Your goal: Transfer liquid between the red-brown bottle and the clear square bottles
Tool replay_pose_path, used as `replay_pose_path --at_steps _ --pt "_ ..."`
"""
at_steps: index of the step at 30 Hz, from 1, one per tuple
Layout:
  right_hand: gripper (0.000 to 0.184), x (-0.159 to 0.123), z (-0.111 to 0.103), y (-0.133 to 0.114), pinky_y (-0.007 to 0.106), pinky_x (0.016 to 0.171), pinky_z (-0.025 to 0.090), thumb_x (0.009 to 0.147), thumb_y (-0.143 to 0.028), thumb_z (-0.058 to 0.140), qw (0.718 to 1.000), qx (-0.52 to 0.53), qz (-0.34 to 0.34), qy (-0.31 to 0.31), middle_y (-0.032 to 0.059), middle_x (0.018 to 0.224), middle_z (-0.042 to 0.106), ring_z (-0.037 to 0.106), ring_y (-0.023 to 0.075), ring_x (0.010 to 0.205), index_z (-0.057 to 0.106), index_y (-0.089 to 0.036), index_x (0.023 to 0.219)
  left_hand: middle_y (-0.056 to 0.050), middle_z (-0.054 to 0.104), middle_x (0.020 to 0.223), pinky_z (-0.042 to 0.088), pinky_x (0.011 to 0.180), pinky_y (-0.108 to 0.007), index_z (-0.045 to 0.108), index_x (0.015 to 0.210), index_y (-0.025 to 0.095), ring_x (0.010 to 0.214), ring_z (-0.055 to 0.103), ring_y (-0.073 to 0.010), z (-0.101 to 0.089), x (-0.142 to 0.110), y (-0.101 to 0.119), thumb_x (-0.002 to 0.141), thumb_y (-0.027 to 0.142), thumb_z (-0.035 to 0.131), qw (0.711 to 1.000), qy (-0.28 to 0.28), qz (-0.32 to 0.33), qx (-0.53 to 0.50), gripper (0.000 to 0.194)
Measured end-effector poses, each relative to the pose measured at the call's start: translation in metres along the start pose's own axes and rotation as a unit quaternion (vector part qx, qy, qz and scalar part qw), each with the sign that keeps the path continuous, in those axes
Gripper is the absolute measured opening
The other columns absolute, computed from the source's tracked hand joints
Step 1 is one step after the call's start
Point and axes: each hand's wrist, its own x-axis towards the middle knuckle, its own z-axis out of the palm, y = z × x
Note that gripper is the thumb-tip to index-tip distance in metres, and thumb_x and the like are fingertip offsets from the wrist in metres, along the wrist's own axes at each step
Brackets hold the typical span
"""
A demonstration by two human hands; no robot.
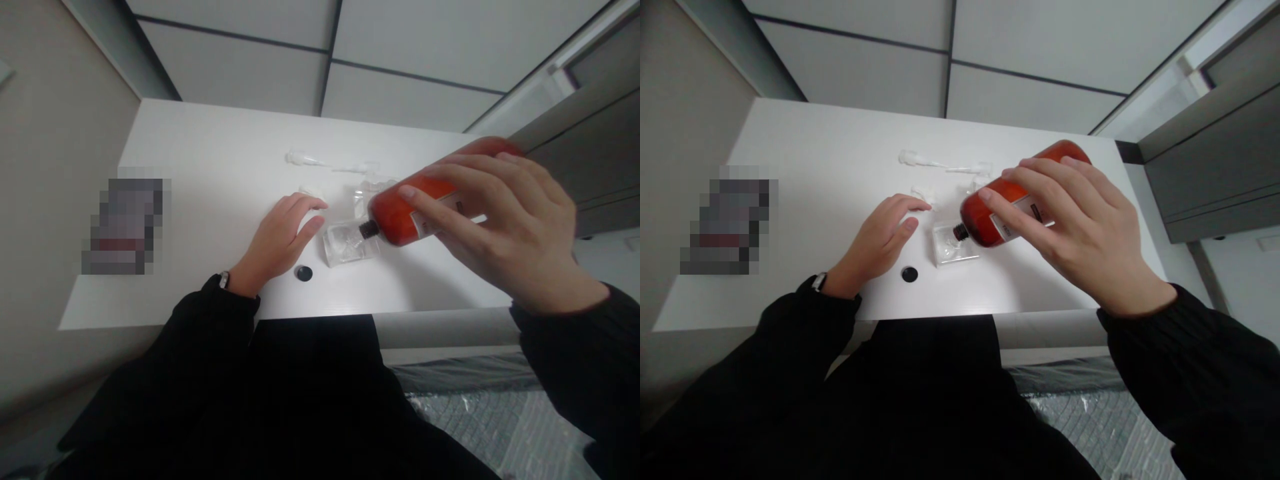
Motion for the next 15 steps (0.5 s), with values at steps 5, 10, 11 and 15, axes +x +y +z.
replay_pose_path --at_steps 5,10,11,15 --pt "0.076 -0.007 0.009 -0.003 0.056 0.115 0.054 0.100 -0.018 0.066 0.998 0.055 0.042 0.006 0.0046 0.152 0.063 0.062 0.0329 0.139 0.035 -0.043 0.165 -0.012 0.071 0.128 0.047 0.111 -0.044 0.065 0.125 0.017 0.123 0.063 -0.0255 0.000 0.000 0.000 0.113 0.057 0.026 1.000 0.003 -0.001 -0.002 0.057" --pt "0.074 -0.025 0.025 -0.015 0.050 0.094 0.064 0.093 -0.028 0.077 0.993 0.056 0.086 0.054 0.0134 0.138 0.070 0.071 0.0332 0.121 0.046 -0.029 0.160 -0.013 0.071 0.127 0.047 0.111 -0.045 0.065 0.124 0.018 0.122 0.063 -0.0257 -0.002 -0.001 -0.003 0.112 0.061 0.025 1.000 0.017 -0.012 -0.005 0.060" --pt "0.075 -0.029 0.028 -0.019 0.050 0.092 0.065 0.092 -0.030 0.079 0.988 0.076 0.119 0.060 0.0134 0.137 0.071 0.072 0.0329 0.120 0.047 -0.029 0.159 -0.013 0.071 0.126 0.047 0.111 -0.045 0.065 0.124 0.018 0.122 0.063 -0.0258 -0.003 -0.001 -0.004 0.112 0.062 0.025 1.000 0.023 -0.017 -0.006 0.061" --pt "0.080 -0.048 0.045 -0.040 0.052 0.102 0.063 0.085 -0.039 0.087 0.940 0.201 0.255 0.102 0.0153 0.140 0.069 0.070 0.0336 0.125 0.051 -0.027 0.156 -0.014 0.071 0.128 0.047 0.113 -0.047 0.064 0.127 0.018 0.125 0.064 -0.0257 -0.006 -0.003 -0.008 0.111 0.065 0.025 0.999 0.034 -0.040 -0.014 0.063"
